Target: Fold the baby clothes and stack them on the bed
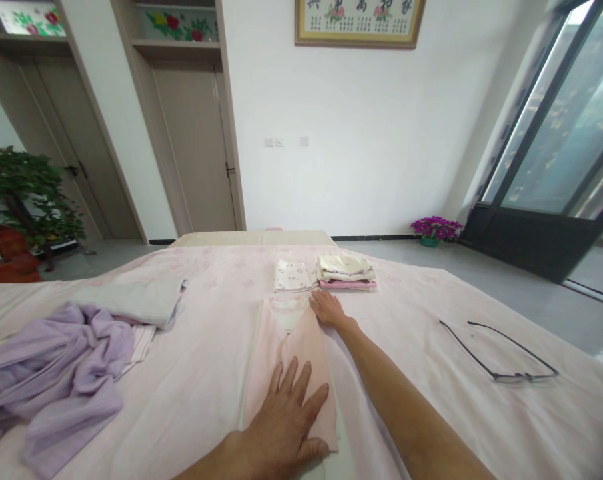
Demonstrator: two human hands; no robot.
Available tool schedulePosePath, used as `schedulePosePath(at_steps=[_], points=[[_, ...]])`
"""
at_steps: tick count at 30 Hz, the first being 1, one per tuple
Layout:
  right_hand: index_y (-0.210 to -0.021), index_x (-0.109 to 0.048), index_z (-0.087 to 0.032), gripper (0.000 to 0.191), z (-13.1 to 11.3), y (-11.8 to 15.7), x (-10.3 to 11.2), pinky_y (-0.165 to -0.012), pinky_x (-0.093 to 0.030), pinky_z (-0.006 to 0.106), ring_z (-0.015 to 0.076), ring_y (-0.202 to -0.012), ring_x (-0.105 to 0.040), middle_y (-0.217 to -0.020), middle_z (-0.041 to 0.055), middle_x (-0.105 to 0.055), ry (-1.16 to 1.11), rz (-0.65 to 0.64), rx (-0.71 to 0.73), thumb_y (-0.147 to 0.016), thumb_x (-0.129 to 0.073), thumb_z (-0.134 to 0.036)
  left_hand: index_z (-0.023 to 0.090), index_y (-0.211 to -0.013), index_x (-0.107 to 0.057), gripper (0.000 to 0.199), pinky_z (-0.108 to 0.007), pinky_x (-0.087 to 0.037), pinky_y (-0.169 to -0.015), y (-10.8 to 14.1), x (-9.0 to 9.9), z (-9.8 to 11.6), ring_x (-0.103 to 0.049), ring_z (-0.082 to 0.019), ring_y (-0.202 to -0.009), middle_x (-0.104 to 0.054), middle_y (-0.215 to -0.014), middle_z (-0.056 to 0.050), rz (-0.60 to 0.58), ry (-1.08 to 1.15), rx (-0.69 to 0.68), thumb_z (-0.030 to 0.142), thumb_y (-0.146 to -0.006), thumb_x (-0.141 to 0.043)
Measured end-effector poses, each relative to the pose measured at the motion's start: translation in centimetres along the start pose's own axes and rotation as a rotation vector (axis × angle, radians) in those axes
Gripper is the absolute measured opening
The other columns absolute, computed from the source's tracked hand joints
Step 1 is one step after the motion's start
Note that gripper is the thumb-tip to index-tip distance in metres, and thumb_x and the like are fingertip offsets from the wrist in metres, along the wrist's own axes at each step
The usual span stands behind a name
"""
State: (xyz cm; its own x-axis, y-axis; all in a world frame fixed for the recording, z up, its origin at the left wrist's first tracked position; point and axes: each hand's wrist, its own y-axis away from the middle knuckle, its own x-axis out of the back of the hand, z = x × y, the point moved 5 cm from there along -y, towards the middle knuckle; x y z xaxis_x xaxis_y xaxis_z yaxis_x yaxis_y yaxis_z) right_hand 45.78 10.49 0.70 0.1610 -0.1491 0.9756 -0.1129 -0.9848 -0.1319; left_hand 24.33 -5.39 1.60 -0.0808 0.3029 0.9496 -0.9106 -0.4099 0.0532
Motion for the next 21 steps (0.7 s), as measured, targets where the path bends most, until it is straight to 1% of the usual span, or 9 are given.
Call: schedulePosePath(at_steps=[2, 4, 6, 8, 11, 14, 16, 19, 21], points=[[-0.141, -0.042, -0.023, 0.046, -0.5, 0.8, 0.5, -0.106, -0.027, 0.052, 0.0286, -0.138, -0.031, -0.149, 0.013, -0.038, 0.02, -0.011, 0.011, -0.1, -0.028, -0.037, 0.03, -0.151, -0.026, 0.067, -0.068, -0.017, -0.11, 1.2, 0.1, -0.6, -0.011, -0.039, -0.144, -0.019, -0.158, -0.013, 0.012, 0.014, -0.08, 0.062, -0.093, -0.035], [-0.136, -0.048, -0.027, 0.042, -1.6, 2.3, 0.9, -0.111, -0.021, 0.052, 0.0289, -0.143, -0.021, -0.153, 0.0084, -0.033, 0.042, -0.03, 0.066, -0.096, -0.04, -0.037, 0.03, -0.15, -0.027, 0.059, -0.062, -0.02, -0.113, 2.4, 0.5, -1.8, -0.017, -0.033, -0.145, -0.024, -0.157, -0.01, 0.088, -0.009, -0.091, 0.055, -0.097, -0.032], [-0.136, -0.049, -0.028, 0.044, -3.3, 4.5, 1.1, -0.115, -0.016, 0.051, 0.0281, -0.146, -0.013, -0.156, 0.0055, -0.029, 0.067, -0.025, 0.195, -0.094, -0.047, -0.039, 0.028, -0.151, -0.025, 0.057, -0.059, -0.02, -0.115, 3.5, 1.0, -3.4, -0.015, -0.031, -0.146, -0.023, -0.158, -0.009, 0.196, -0.074, -0.051, 0.05, -0.099, -0.033], [-0.143, -0.041, -0.022, 0.051, -5.3, 7.1, 1.1, -0.116, -0.015, 0.05, 0.0278, -0.146, -0.013, -0.157, 0.0087, -0.026, 0.081, 0.005, 0.348, -0.096, -0.042, -0.041, 0.025, -0.152, -0.024, 0.059, -0.059, -0.018, -0.115, 4.3, 1.4, -4.7, -0.011, -0.032, -0.146, -0.019, -0.159, -0.01, 0.266, -0.151, -0.014, 0.048, -0.099, -0.035], [-0.15, -0.028, -0.016, 0.058, -7.6, 10.5, 0.6, -0.117, -0.018, 0.049, 0.0261, -0.145, -0.018, -0.156, 0.0112, -0.027, 0.064, 0.013, 0.501, -0.099, -0.032, -0.043, 0.025, -0.152, -0.023, 0.062, -0.059, -0.018, -0.115, 5.0, 1.2, -5.8, -0.011, -0.033, -0.146, -0.021, -0.158, -0.01, 0.241, -0.205, 0.005, 0.051, -0.097, -0.038], [-0.152, -0.023, -0.016, 0.059, -8.6, 13.2, 0.4, -0.118, -0.017, 0.049, 0.0249, -0.146, -0.016, -0.157, 0.01, -0.023, 0.043, -0.012, 0.538, -0.099, -0.031, -0.043, 0.025, -0.152, -0.021, 0.066, -0.057, -0.02, -0.115, 5.8, 0.5, -6.1, -0.013, -0.032, -0.146, -0.02, -0.158, -0.011, 0.169, -0.19, 0.011, 0.056, -0.095, -0.037], [-0.153, -0.019, -0.017, 0.06, -8.9, 14.7, 0.7, -0.119, -0.016, 0.049, 0.0247, -0.146, -0.013, -0.158, 0.0096, -0.018, 0.029, -0.042, 0.557, -0.1, -0.031, -0.043, 0.025, -0.152, -0.022, 0.067, -0.056, -0.021, -0.115, 6.3, 0.2, -6.1, -0.014, -0.032, -0.146, -0.019, -0.158, -0.01, 0.167, -0.174, 0.007, 0.057, -0.095, -0.036], [-0.154, -0.011, -0.021, 0.063, -9.5, 16.9, 1.2, -0.119, -0.014, 0.049, 0.0244, -0.146, -0.011, -0.158, 0.0081, -0.013, -0.015, -0.111, 0.615, -0.099, -0.03, -0.046, 0.028, -0.15, -0.028, 0.055, -0.05, -0.023, -0.117, 6.1, 0.5, -6.9, -0.024, -0.025, -0.144, -0.031, -0.155, -0.007, 0.247, -0.151, 0.013, 0.048, -0.099, -0.032], [-0.154, -0.007, -0.022, 0.065, -9.9, 18.0, 1.5, -0.119, -0.014, 0.049, 0.0244, -0.146, -0.009, -0.159, 0.0074, -0.011, -0.048, -0.137, 0.647, -0.099, -0.031, -0.048, 0.027, -0.147, -0.033, 0.048, -0.045, -0.024, -0.118, 5.2, 1.4, -8.1, -0.031, -0.02, -0.141, -0.041, -0.15, -0.005, 0.346, -0.141, 0.046, 0.04, -0.102, -0.029]])
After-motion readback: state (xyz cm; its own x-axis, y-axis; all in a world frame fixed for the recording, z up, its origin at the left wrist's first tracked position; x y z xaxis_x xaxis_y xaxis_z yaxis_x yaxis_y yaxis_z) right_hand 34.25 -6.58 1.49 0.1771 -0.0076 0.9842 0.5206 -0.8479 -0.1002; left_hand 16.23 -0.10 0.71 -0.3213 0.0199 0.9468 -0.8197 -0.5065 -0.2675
